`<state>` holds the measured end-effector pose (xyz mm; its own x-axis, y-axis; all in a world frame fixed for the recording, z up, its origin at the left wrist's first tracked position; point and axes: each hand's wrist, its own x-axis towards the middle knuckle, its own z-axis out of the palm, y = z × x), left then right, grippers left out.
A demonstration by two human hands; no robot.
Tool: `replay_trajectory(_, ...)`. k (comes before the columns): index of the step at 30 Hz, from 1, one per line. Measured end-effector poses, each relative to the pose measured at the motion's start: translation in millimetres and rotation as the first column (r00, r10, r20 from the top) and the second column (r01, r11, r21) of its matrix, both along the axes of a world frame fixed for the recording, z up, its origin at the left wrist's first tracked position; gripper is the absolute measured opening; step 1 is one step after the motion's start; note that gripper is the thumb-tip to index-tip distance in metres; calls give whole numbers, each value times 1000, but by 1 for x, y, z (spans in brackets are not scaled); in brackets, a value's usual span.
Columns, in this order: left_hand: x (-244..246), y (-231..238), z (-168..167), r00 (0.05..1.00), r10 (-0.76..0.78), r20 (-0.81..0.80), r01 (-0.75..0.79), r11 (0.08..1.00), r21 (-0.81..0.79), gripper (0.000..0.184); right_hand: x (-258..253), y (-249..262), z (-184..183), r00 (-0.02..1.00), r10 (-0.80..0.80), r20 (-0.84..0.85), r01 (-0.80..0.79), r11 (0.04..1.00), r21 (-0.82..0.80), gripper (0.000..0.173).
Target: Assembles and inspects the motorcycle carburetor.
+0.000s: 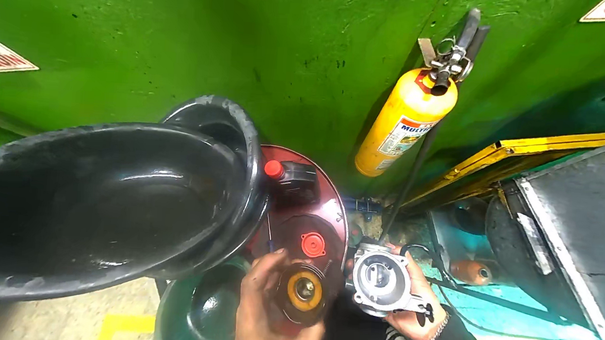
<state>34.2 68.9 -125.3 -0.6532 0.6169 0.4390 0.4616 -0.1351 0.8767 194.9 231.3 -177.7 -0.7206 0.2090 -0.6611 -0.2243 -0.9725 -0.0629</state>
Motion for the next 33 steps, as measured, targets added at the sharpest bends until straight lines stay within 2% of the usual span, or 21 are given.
replay_trajectory(3, -5, -8, 8, 1000, 15, -16, -16, 999, -41, 85, -9, -1, 9, 995, 62, 83, -65, 997, 33, 52)
replay_trajectory(6, -18, -23, -1, 1000, 24, -21, -26, 995, -98, 86, -13, 0, 17, 981, 122, 153, -128, 991, 29, 50)
replay_trajectory(12, -20, -43, 3, 996, 5, 84, 4, 994, -106, 86, -20, -1, 17, 979, 159, 129, -158, 987, -15, 46)
replay_trajectory(16, -25, -43, 11, 997, -71, 20, 72, 996, -60, 85, -17, -3, 12, 971, 238, -21, -238, 971, 32, 50)
replay_trajectory(20, -32, -35, 35, 978, -171, 118, 167, 985, 41, 85, -13, -6, 8, 924, 247, -292, -230, 969, 90, 53)
replay_trajectory(23, -36, -29, 48, 943, -246, 225, 226, 968, 111, 91, -11, -7, 3, 865, 258, -430, -187, 962, 201, 52)
replay_trajectory(27, -36, -24, 50, 907, -309, 286, 261, 945, 196, 95, -10, -11, 7, 864, 233, -447, -140, 963, 231, 51)
replay_trajectory(33, -32, -21, 54, 881, -313, 356, 207, 929, 306, 101, -8, -11, 4, 866, 275, -418, -225, 960, 166, 54)
